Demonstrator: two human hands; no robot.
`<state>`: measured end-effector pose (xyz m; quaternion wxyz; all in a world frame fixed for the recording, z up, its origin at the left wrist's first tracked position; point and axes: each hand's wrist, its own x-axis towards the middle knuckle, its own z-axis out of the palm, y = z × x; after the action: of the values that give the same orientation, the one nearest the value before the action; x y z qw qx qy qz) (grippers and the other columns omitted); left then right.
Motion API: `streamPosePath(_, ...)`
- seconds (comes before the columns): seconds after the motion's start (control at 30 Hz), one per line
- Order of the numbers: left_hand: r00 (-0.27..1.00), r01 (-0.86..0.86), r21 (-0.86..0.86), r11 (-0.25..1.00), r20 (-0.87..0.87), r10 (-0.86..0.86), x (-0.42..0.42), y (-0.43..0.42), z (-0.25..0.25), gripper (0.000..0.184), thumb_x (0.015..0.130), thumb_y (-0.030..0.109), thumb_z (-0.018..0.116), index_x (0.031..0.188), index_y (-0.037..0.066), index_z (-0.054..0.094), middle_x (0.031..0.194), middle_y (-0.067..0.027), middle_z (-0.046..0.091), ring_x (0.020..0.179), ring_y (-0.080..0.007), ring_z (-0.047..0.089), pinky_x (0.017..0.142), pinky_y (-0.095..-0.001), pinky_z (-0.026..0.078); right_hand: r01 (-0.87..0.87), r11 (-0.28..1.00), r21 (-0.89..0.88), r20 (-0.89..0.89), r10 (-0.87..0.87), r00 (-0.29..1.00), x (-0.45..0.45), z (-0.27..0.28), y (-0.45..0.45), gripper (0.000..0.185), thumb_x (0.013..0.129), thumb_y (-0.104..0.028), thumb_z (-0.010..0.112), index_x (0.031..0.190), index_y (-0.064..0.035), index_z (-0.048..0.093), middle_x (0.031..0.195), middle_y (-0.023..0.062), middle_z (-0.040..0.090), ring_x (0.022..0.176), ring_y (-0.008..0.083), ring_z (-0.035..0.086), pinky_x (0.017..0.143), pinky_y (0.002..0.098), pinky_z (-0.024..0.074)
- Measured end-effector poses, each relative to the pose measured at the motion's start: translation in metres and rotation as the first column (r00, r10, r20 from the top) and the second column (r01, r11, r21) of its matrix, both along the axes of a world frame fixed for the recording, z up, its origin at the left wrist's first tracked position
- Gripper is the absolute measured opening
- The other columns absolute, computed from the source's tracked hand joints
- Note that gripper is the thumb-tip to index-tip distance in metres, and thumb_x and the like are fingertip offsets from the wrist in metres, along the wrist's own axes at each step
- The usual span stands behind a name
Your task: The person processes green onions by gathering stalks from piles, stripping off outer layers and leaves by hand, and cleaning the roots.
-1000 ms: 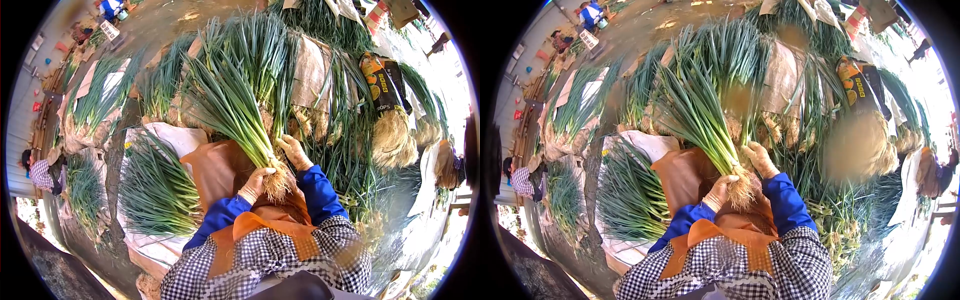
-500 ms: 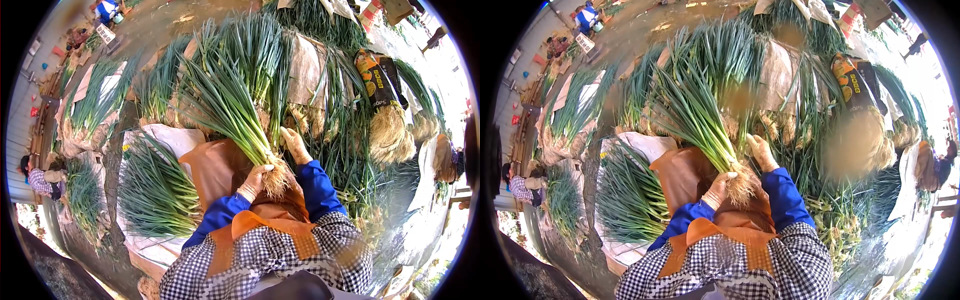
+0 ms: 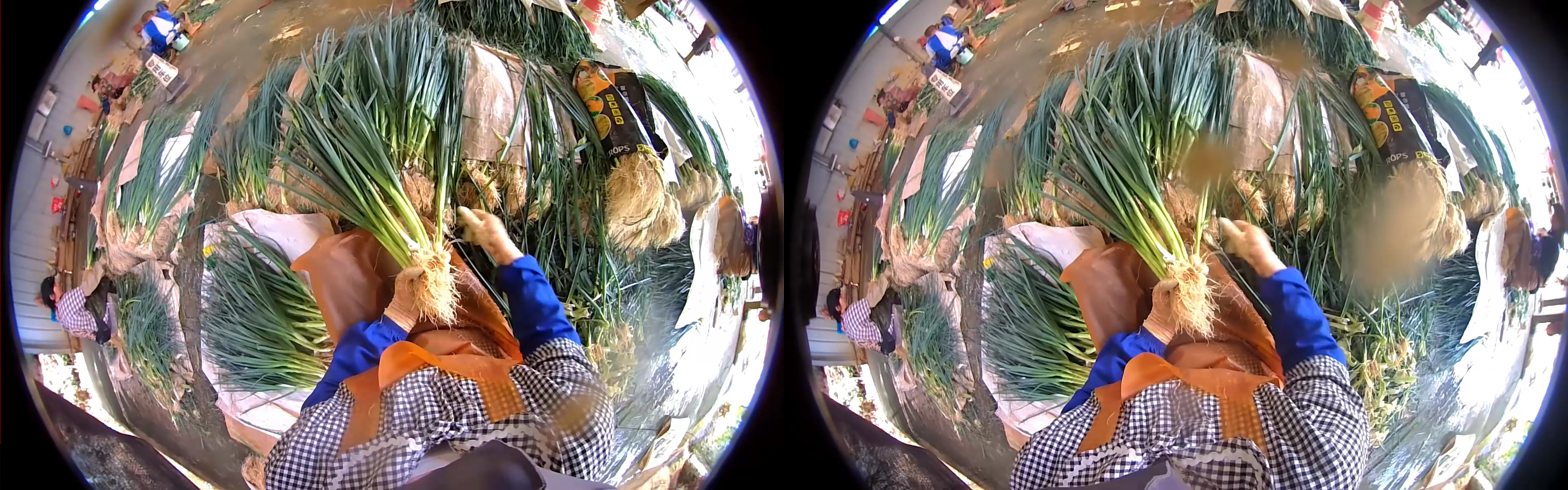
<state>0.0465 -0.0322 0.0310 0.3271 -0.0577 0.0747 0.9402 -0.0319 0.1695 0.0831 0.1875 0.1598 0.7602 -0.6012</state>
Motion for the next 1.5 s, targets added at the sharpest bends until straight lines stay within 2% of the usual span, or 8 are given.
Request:
streamPosePath(0.3,0.974,0.030,-0.290,0.957,0.225,0.037,0.003,-0.010,0.012,0.033,0.078,0.010,0.056,0.107,-0.004,0.055,0.094,-0.0135,0.063,0.082,-0.0240,0.063,0.077,-0.0363,0.053,0.081,0.720,0.689,-0.532,0.427,0.731,-0.007,-0.022,-0.058,0.032,0.086,-0.031,0.056,0.063,-0.0092,0.052,0.058,0.0128,0.055,0.054,0.0297,0.058,0.052,0.0407,0.0467)
streamPosePath(0.53,0.987,-0.063,-0.117,0.991,0.140,0.079,-0.002,-0.013,-0.007,0.048,0.075,0.012,0.054,0.120,-0.005,0.046,0.105,-0.0172,0.059,0.093,-0.0272,0.061,0.083,-0.0406,0.052,-0.101,0.985,0.138,-0.017,0.104,0.994,0.089,0.025,0.051,0.022,0.087,-0.024,0.058,0.088,-0.0048,0.068,0.072,0.0104,0.066,0.062,0.0178,0.061,0.058,0.0307,0.0489)
streamPosePath(0.63,0.995,-0.008,-0.063,0.998,0.103,0.014,-0.004,-0.012,-0.003,0.052,0.075,0.013,0.054,0.123,-0.004,0.044,0.104,-0.0165,0.059,0.092,-0.0267,0.061,0.081,-0.0379,0.052,-0.776,0.075,0.626,0.652,0.496,0.574,0.070,-0.029,0.101,0.046,0.087,-0.047,0.049,0.094,-0.0057,0.067,0.086,0.0101,0.068,0.081,0.0285,0.065,0.070,0.0379,0.0501)
streamPosePath(0.7,0.999,-0.036,-0.120,0.992,0.020,0.039,-0.005,-0.008,0.011,0.054,0.075,0.016,0.055,0.123,-0.003,0.043,0.107,-0.0162,0.057,0.091,-0.0266,0.060,0.076,-0.0359,0.054,-0.362,0.592,0.720,0.107,0.420,0.901,0.039,0.001,0.044,0.045,0.090,-0.047,0.048,0.098,-0.0059,0.064,0.088,0.0143,0.066,0.079,0.0275,0.064,0.072,0.0364,0.0499)
streamPosePath(0.83,0.996,-0.078,-0.072,0.994,0.025,0.080,-0.003,-0.002,0.031,0.051,0.074,0.019,0.054,0.119,-0.006,0.048,0.099,-0.0146,0.062,0.081,-0.0240,0.063,0.074,-0.0347,0.054,0.187,0.762,-0.620,0.135,-0.132,0.982,-0.028,-0.035,-0.031,0.050,0.090,-0.054,0.044,0.096,-0.0078,0.062,0.068,-0.0028,0.051,0.058,0.0092,0.046,0.054,0.0241,0.0373)
streamPosePath(1.03,0.998,-0.058,-0.034,0.998,-0.007,0.058,0.001,-0.008,0.022,0.059,0.073,0.021,0.060,0.123,-0.003,0.042,0.106,-0.0125,0.052,0.087,-0.0203,0.055,0.071,-0.0318,0.053,-0.035,0.240,-0.970,-0.072,-0.148,0.986,-0.060,-0.078,-0.095,0.041,0.091,-0.051,0.046,0.066,-0.0179,0.045,0.052,-0.0048,0.031,0.046,0.0103,0.029,0.046,0.0269,0.0280)
streamPosePath(1.37,0.996,-0.064,-0.141,0.988,0.055,0.073,0.001,-0.006,0.002,0.056,0.074,0.019,0.056,0.123,-0.006,0.044,0.103,-0.0174,0.059,0.083,-0.0264,0.063,0.071,-0.0386,0.055,0.026,0.987,-0.160,-0.103,-0.043,0.994,0.016,-0.062,-0.054,0.023,0.095,-0.025,0.045,0.094,-0.0056,0.057,0.070,0.0049,0.056,0.057,0.0139,0.054,0.052,0.0312,0.0462)
streamPosePath(1.5,0.986,-0.113,-0.128,0.985,0.106,0.127,-0.001,-0.010,0.026,0.040,0.074,0.017,0.054,0.106,-0.006,0.055,0.084,-0.0142,0.065,0.070,-0.0259,0.065,0.065,-0.0372,0.057,-0.686,0.265,0.678,0.381,0.671,0.636,0.072,-0.060,0.043,0.051,0.091,-0.050,0.038,0.095,-0.0062,0.064,0.082,0.0149,0.064,0.072,0.0237,0.062,0.064,0.0352,0.0492)
